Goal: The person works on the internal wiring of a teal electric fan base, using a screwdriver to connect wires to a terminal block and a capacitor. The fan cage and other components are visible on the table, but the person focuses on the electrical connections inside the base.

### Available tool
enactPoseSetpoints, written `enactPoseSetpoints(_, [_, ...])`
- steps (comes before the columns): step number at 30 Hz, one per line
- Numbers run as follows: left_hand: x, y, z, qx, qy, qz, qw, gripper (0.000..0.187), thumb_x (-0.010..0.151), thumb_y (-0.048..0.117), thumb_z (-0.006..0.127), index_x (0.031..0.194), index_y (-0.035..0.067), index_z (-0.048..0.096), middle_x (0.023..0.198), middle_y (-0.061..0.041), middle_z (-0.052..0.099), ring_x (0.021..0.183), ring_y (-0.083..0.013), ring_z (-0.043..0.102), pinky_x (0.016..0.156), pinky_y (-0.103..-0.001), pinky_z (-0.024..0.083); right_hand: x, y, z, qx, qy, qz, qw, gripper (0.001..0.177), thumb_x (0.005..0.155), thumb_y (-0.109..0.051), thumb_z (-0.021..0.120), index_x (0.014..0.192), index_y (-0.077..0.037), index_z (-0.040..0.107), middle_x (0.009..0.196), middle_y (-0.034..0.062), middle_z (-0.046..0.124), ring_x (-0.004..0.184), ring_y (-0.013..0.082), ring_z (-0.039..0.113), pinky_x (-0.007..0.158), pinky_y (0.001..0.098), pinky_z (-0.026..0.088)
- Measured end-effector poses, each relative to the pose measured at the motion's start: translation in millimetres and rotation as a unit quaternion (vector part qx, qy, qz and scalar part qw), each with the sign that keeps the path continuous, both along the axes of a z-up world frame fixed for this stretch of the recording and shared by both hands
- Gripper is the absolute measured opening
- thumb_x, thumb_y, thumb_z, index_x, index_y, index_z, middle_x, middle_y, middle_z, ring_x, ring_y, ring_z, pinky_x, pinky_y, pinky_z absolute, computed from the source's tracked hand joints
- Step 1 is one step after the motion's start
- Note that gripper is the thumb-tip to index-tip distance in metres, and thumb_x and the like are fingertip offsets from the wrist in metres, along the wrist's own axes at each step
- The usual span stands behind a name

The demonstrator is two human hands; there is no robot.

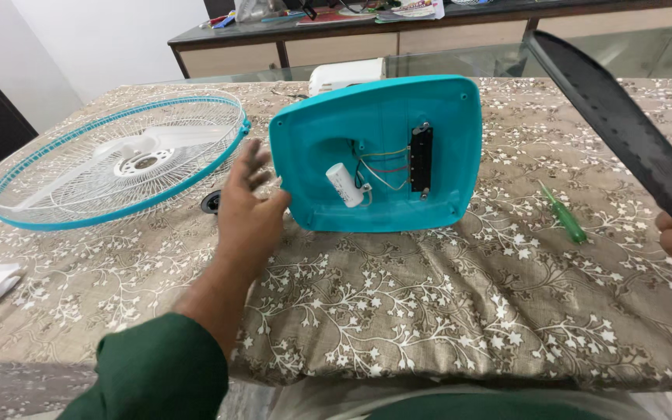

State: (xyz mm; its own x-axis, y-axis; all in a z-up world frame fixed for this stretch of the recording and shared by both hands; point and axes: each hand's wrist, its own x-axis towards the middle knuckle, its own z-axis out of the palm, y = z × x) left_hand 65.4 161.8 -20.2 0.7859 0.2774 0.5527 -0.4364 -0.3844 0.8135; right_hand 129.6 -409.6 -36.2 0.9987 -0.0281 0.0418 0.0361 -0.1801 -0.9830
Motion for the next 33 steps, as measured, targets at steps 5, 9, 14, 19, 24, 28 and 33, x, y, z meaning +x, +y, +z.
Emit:
enactPoseSetpoints(5, [-44, -37, 22, 0.144, -0.117, 0.095, 0.978, 0.062, 0.09, 0.027, 0.076, 0.146, 0.012, 0.053, 0.139, -0.011, 0.064, 0.125, -0.0243, 0.064, 0.098, -0.039, 0.056, -43, 81, 29, 0.129, 0.19, 0.208, 0.951, 0.037, 0.111, -0.026, 0.041, 0.147, -0.017, 0.042, 0.087, 0.0167, 0.069, 0.063, 0.0269, 0.068, 0.055, 0.038, 0.058])
enactPoseSetpoints(9, [-76, -67, 30, 0.18, -0.2, -0.164, 0.949, 0.083, 0.084, 0.037, 0.081, 0.147, 0.003, 0.04, 0.141, -0.018, 0.054, 0.131, -0.0267, 0.052, 0.099, -0.043, 0.048, -41, 115, 22, 0.049, 0.305, 0.155, 0.938, 0.045, 0.107, -0.028, 0.041, 0.151, -0.021, 0.04, 0.094, 0.0193, 0.069, 0.065, 0.0267, 0.068, 0.057, 0.0369, 0.059])
enactPoseSetpoints(14, [-80, -76, 28, 0.092, -0.11, -0.138, 0.98, 0.034, 0.095, 0.029, 0.077, 0.119, 0.007, 0.065, 0.108, -0.009, 0.078, 0.106, -0.0187, 0.075, 0.092, -0.036, 0.06, -67, 163, -9, 0.502, 0.322, 0.451, 0.664, 0.061, 0.107, -0.034, 0.041, 0.151, 0.006, 0.03, 0.13, 0.0304, 0.058, 0.099, 0.0229, 0.069, 0.076, 0.0256, 0.062])
enactPoseSetpoints(19, [-80, -59, 19, 0.03, -0.046, 0.008, 0.998, 0.035, 0.096, 0.033, 0.07, 0.118, 0.006, 0.064, 0.101, -0.01, 0.076, 0.092, -0.0206, 0.075, 0.08, -0.033, 0.058, -90, 200, 32, 0.29, 0.084, 0.407, 0.862, 0.072, 0.107, -0.056, 0.031, 0.144, 0.003, 0.048, 0.126, 0.0308, 0.063, 0.114, 0.0326, 0.067, 0.089, 0.0401, 0.06])
enactPoseSetpoints(24, [-76, -49, 15, 0.087, 0.036, 0.111, 0.989, 0.038, 0.099, 0.031, 0.064, 0.124, 0.003, 0.059, 0.106, -0.018, 0.074, 0.096, -0.0315, 0.073, 0.084, -0.043, 0.055, -101, 230, 51, -0.011, 0.052, 0.109, 0.993, 0.056, 0.108, -0.047, 0.032, 0.13, -0.002, 0.059, 0.112, 0.0266, 0.071, 0.096, 0.0327, 0.068, 0.08, 0.0432, 0.058])
enactPoseSetpoints(28, [-70, -47, 11, 0.101, 0.037, 0.098, 0.989, 0.058, 0.093, 0.022, 0.065, 0.14, -0.001, 0.041, 0.111, -0.024, 0.069, 0.099, -0.0376, 0.072, 0.086, -0.046, 0.055, -98, 244, 44, -0.292, -0.023, 0.029, 0.956, 0.037, 0.105, -0.037, 0.055, 0.122, -0.004, 0.057, 0.098, 0.0171, 0.076, 0.088, 0.0282, 0.076, 0.08, 0.0447, 0.06])
enactPoseSetpoints(33, [-60, -42, 6, 0.135, 0.018, 0.114, 0.984, 0.051, 0.09, 0.02, 0.069, 0.132, -0.001, 0.051, 0.11, -0.019, 0.069, 0.096, -0.0338, 0.07, 0.083, -0.045, 0.055, -91, 252, 48, -0.447, -0.088, -0.049, 0.889, 0.064, 0.092, -0.038, 0.074, 0.133, 0.002, 0.045, 0.101, 0.0204, 0.075, 0.091, 0.0309, 0.076, 0.084, 0.0411, 0.058])
